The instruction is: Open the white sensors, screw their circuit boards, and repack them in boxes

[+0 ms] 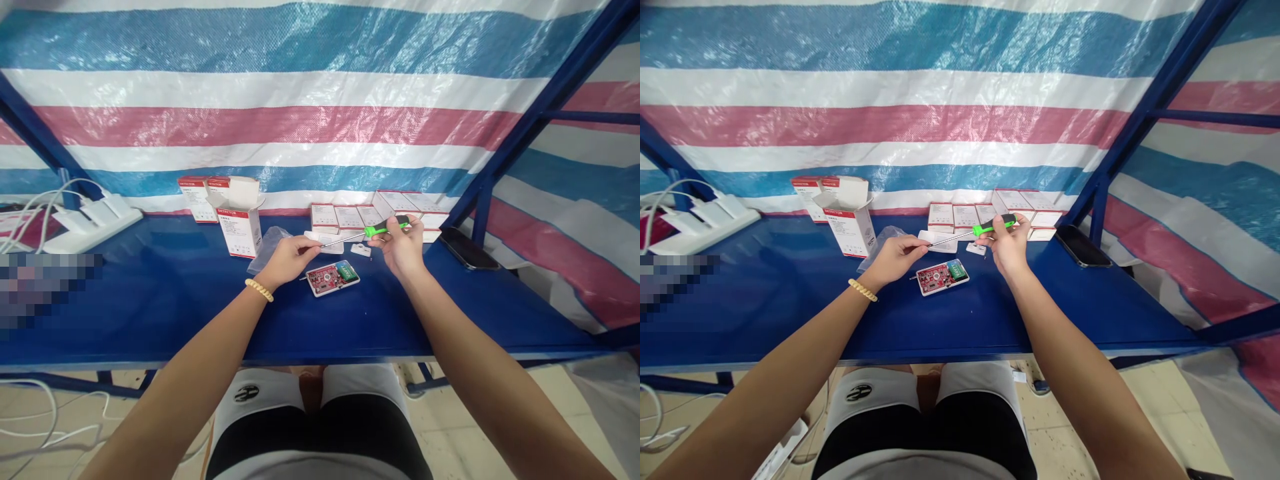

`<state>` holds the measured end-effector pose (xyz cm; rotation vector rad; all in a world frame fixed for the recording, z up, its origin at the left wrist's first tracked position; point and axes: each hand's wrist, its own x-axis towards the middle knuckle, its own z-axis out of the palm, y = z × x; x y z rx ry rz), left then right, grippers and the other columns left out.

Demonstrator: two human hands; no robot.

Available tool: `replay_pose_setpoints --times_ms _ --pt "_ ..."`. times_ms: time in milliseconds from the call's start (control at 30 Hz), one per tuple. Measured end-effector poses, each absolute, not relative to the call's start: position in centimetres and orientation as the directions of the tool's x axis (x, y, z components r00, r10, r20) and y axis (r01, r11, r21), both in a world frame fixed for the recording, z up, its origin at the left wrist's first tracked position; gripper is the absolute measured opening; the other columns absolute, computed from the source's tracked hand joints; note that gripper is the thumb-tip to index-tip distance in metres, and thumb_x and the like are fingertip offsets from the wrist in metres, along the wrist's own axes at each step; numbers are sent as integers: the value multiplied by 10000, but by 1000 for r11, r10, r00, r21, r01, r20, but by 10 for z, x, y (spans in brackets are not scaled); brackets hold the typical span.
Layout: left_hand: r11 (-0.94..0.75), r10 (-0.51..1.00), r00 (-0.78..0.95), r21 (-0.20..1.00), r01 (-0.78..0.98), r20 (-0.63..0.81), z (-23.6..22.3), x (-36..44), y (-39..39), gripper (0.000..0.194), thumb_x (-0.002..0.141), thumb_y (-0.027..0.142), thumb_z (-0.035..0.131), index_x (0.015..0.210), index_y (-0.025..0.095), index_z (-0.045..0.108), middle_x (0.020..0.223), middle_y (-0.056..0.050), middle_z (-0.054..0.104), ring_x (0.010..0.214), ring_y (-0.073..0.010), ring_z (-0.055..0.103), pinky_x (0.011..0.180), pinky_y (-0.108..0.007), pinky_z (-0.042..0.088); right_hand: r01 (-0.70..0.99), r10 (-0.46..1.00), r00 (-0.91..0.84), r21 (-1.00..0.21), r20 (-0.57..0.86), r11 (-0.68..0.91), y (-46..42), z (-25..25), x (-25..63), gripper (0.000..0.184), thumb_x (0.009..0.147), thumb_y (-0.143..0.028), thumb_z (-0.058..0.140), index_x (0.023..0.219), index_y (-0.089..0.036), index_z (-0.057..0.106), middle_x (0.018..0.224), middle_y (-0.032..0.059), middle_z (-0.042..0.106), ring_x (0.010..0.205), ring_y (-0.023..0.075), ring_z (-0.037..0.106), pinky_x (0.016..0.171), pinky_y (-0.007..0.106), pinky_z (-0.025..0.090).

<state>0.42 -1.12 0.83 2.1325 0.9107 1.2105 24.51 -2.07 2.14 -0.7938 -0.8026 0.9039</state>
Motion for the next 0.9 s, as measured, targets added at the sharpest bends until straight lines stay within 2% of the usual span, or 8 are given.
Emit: replay_pose_setpoints --times_ms 267,400,567,733,900 --pt "-527 849 179 778 342 497 7 2 -6 248 863 327 569 919 148 731 821 -44 728 744 -153 644 696 -273 509 -431 939 289 -851 184 300 -21 20 242 649 615 -386 842 877 -287 256 747 -139 580 524 108 678 529 274 630" --pt "-471 881 127 825 313 455 5 0 -3 292 850 386 567 909 144 718 714 -18 692 644 -137 611 621 -255 492 -423 956 219 -864 197 275 -22 20 240 679 592 -415 854 872 -287 250 755 -135 605 573 121 704 529 257 620" --pt "-474 881 173 826 305 441 6 -3 -2 307 846 430 562 799 157 694 630 2 640 582 -121 572 567 -238 461 -367 953 185 -883 239 293 -25 20 240 683 571 -476 851 944 -287 312 716 -122 619 590 152 718 472 241 591" --pt "-496 862 306 797 345 404 10 -7 -4 302 845 412 570 734 151 674 602 6 610 557 -113 543 533 -234 427 -323 948 183 -895 260 308 -27 20 241 683 550 -453 865 967 -286 350 715 -130 618 549 156 709 433 239 570" --pt "-475 858 379 814 333 346 12 -3 -9 272 848 372 568 745 149 685 634 -1 625 562 -108 536 519 -232 418 -325 943 211 -891 258 317 -27 22 241 696 554 -475 853 988 -290 342 650 -135 616 516 151 690 469 254 580"
